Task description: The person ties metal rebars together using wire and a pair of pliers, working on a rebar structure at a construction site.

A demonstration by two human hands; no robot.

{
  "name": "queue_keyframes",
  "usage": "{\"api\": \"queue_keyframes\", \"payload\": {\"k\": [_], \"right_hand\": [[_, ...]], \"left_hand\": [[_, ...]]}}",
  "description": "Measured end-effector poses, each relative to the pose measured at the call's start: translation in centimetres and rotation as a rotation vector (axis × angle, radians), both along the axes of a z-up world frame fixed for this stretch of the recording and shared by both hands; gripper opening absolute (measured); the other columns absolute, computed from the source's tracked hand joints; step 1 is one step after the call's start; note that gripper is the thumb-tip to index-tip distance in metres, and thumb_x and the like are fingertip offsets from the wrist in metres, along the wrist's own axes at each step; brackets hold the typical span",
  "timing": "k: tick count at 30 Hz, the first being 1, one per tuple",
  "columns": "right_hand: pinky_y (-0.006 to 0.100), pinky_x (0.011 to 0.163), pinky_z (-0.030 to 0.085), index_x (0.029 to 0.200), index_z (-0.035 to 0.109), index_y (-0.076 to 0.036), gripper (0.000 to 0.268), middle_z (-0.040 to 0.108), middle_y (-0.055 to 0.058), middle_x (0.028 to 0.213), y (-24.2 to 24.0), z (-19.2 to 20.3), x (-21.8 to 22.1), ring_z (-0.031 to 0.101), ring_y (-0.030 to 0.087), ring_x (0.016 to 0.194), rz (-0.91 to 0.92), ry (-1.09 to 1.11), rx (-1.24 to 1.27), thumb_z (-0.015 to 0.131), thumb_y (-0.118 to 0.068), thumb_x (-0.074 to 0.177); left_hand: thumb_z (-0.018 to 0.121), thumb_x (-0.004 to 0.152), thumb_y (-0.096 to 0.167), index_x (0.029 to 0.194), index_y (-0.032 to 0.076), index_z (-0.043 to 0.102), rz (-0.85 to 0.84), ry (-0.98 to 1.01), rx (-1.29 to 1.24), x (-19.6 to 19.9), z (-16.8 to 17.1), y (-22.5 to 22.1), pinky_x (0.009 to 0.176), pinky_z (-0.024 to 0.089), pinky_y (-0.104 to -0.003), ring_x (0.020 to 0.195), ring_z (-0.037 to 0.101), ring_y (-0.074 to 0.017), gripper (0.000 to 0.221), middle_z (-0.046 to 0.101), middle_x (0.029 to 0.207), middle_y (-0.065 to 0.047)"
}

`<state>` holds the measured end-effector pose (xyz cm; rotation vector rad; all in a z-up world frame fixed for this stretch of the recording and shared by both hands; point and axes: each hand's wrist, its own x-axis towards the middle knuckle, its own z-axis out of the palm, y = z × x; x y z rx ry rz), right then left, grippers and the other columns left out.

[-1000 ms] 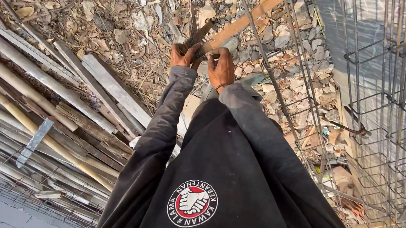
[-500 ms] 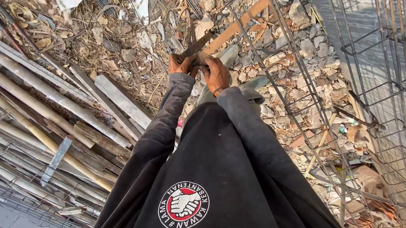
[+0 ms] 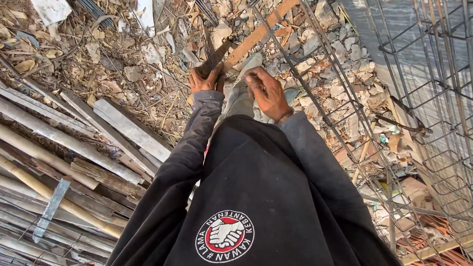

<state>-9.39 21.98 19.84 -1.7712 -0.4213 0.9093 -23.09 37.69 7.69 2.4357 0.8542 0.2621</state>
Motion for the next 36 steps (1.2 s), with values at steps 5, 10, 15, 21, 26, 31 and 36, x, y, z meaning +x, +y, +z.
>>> {"api": "queue_keyframes", "payload": {"k": [5, 10, 15, 21, 26, 31, 36], "right_hand": [[0.024, 0.055, 0.035, 0.102, 0.063, -0.008, 0.024, 0.057, -0.001, 0.077, -10.3, 9.5, 2.2, 0.046, 0.006, 0.063, -0.293, -0.132, 0.087, 0.052, -0.026, 0.114], [0.025, 0.053, 0.029, 0.103, 0.057, -0.006, 0.044, 0.056, 0.003, 0.071, -22.9, 16.4, 2.4, 0.041, 0.009, 0.052, -0.671, -0.260, 0.504, 0.056, -0.048, 0.118], [0.029, 0.052, 0.045, 0.099, 0.058, -0.008, 0.032, 0.062, 0.006, 0.077, -22.3, 17.9, -1.7, 0.055, 0.013, 0.060, -0.749, -0.362, 0.710, 0.058, -0.036, 0.114], [0.033, 0.079, 0.059, 0.115, 0.062, -0.001, 0.017, 0.070, 0.011, 0.105, -12.9, 17.2, -11.5, 0.072, 0.018, 0.088, -0.498, -0.419, 0.097, 0.048, -0.012, 0.112], [0.039, 0.069, 0.055, 0.116, 0.065, -0.004, 0.020, 0.069, 0.016, 0.102, -14.9, 15.5, -24.3, 0.069, 0.030, 0.081, -0.669, -0.501, -0.301, 0.064, -0.008, 0.097], [0.040, 0.073, 0.054, 0.118, 0.065, -0.005, 0.024, 0.068, 0.015, 0.100, -17.3, 12.4, -37.2, 0.069, 0.033, 0.085, -0.990, -0.599, -0.429, 0.066, -0.009, 0.094], [0.037, 0.077, 0.056, 0.125, 0.066, -0.005, 0.031, 0.071, 0.014, 0.102, -17.5, 11.4, -44.2, 0.071, 0.030, 0.088, -1.263, -0.658, -0.352, 0.065, -0.001, 0.094]], "left_hand": [[0.081, 0.088, 0.029, 0.130, 0.034, 0.071, -0.007, 0.034, -0.026, -0.2, -0.3, 0.3, 0.087, 0.052, -0.049, 0.103, 0.054, -0.0349, 0.043, 0.051, 0.117, -0.018], [0.084, 0.085, 0.030, 0.129, 0.021, 0.071, -0.010, -0.021, -0.112, 0.7, 1.7, 0.4, 0.083, 0.051, -0.049, 0.099, 0.056, -0.0357, 0.046, 0.052, 0.110, -0.018], [0.083, 0.093, 0.034, 0.110, 0.008, 0.068, -0.408, -0.113, -0.598, -1.0, 9.5, -3.4, 0.085, 0.057, -0.038, 0.096, 0.068, -0.0270, 0.035, 0.065, 0.107, -0.011], [0.088, 0.066, 0.051, 0.147, 0.038, 0.045, -0.517, -0.099, -2.177, 2.6, 16.8, -13.3, 0.091, 0.061, -0.038, 0.114, 0.070, -0.0155, 0.093, 0.067, 0.128, 0.001], [0.061, 0.101, 0.038, 0.141, 0.011, 0.053, -0.571, 0.328, -1.734, 0.2, 17.7, -20.5, 0.085, 0.064, -0.042, 0.094, 0.073, -0.0231, 0.050, 0.065, 0.094, -0.004], [0.049, 0.121, 0.034, 0.129, 0.003, 0.058, -0.742, 0.092, -1.756, -5.6, 22.9, -27.5, 0.061, 0.041, -0.027, 0.068, 0.041, -0.0075, 0.034, 0.040, 0.078, 0.003], [0.046, 0.112, 0.032, 0.136, 0.016, 0.050, -0.817, -0.358, -1.635, -7.5, 28.5, -34.1, 0.043, 0.031, -0.024, 0.054, 0.034, -0.0043, 0.029, 0.043, 0.077, 0.003]]}}
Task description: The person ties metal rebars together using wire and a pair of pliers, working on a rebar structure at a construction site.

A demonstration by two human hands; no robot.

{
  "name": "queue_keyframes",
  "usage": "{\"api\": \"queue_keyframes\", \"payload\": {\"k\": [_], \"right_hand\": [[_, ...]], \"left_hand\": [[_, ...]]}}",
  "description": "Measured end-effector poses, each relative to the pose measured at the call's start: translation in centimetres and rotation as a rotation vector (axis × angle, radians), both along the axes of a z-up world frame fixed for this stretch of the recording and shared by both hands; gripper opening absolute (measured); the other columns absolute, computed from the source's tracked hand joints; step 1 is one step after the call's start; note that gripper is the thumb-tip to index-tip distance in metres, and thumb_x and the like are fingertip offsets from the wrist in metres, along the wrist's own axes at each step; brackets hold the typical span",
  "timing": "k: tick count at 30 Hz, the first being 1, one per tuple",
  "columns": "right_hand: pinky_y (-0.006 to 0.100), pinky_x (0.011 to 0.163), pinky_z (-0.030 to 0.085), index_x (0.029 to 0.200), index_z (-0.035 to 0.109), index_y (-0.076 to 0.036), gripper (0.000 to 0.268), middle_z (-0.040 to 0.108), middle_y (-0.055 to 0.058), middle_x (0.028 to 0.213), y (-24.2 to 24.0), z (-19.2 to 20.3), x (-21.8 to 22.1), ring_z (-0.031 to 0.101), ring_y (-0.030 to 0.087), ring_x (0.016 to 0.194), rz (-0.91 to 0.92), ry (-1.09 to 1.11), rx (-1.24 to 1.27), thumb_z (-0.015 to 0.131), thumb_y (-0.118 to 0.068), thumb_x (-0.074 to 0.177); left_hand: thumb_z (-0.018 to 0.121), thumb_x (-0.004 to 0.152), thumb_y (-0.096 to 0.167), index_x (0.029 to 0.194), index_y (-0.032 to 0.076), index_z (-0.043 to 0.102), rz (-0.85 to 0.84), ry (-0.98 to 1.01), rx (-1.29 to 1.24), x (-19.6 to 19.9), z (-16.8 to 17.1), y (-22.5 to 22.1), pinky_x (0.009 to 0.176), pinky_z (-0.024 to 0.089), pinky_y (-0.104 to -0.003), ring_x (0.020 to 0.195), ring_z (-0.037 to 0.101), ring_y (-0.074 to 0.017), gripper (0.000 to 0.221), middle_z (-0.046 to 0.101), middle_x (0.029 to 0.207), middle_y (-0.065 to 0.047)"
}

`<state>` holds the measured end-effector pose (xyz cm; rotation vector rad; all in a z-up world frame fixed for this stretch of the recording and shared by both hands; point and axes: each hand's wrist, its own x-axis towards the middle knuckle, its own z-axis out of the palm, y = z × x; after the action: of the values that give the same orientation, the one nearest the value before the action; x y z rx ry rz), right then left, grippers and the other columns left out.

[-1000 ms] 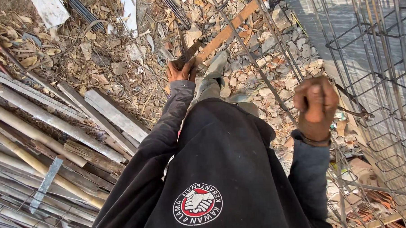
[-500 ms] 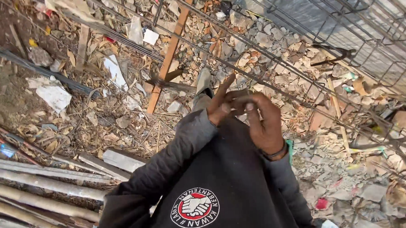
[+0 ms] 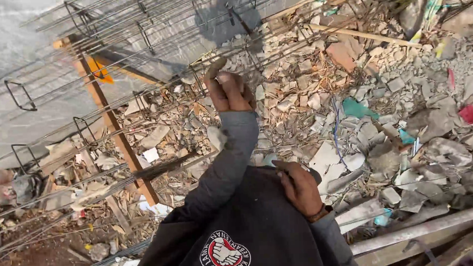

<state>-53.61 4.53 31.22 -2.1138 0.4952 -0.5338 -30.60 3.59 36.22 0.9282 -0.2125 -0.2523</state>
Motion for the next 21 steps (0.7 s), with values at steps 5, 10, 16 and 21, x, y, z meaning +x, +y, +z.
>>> {"api": "queue_keyframes", "payload": {"k": [5, 10, 16, 21], "right_hand": [[0.033, 0.074, 0.057, 0.129, 0.066, -0.005, 0.037, 0.072, 0.011, 0.095, -0.2, 0.3, -4.5, 0.073, 0.023, 0.085, -0.154, -0.111, -0.040, 0.063, 0.005, 0.093], [0.032, 0.075, 0.058, 0.130, 0.066, -0.003, 0.042, 0.073, 0.009, 0.095, 0.3, -0.8, -6.8, 0.072, 0.022, 0.085, -0.163, -0.226, -0.067, 0.065, 0.007, 0.090], [0.034, 0.067, 0.056, 0.122, 0.071, -0.010, 0.047, 0.071, 0.010, 0.101, -0.3, 0.4, -8.3, 0.071, 0.027, 0.091, -0.093, -0.149, -0.267, 0.073, 0.002, 0.076], [0.039, 0.071, 0.055, 0.127, 0.069, -0.008, 0.051, 0.068, 0.009, 0.094, -1.7, 1.4, -8.0, 0.068, 0.025, 0.086, 0.033, -0.086, -0.215, 0.075, -0.001, 0.077]], "left_hand": [[0.048, 0.115, 0.028, 0.142, 0.012, 0.054, -0.127, -0.099, -0.076, -3.9, 2.9, -3.4, 0.042, 0.029, -0.024, 0.052, 0.034, -0.0036, 0.032, 0.051, 0.079, 0.002], [0.051, 0.112, 0.027, 0.147, 0.015, 0.053, -0.202, -0.177, -0.099, -6.5, 4.2, -4.8, 0.041, 0.032, -0.023, 0.051, 0.039, -0.0026, 0.037, 0.059, 0.077, 0.001], [0.052, 0.111, 0.021, 0.127, 0.009, 0.056, -0.228, -0.170, -0.025, -5.5, 3.9, -5.4, 0.041, 0.049, -0.032, 0.050, 0.054, -0.0101, 0.020, 0.070, 0.083, -0.008], [0.051, 0.109, 0.019, 0.113, 0.007, 0.054, -0.213, -0.162, -0.037, -2.8, 3.9, -5.3, 0.038, 0.050, -0.033, 0.044, 0.053, -0.0131, 0.013, 0.073, 0.084, -0.013]]}}
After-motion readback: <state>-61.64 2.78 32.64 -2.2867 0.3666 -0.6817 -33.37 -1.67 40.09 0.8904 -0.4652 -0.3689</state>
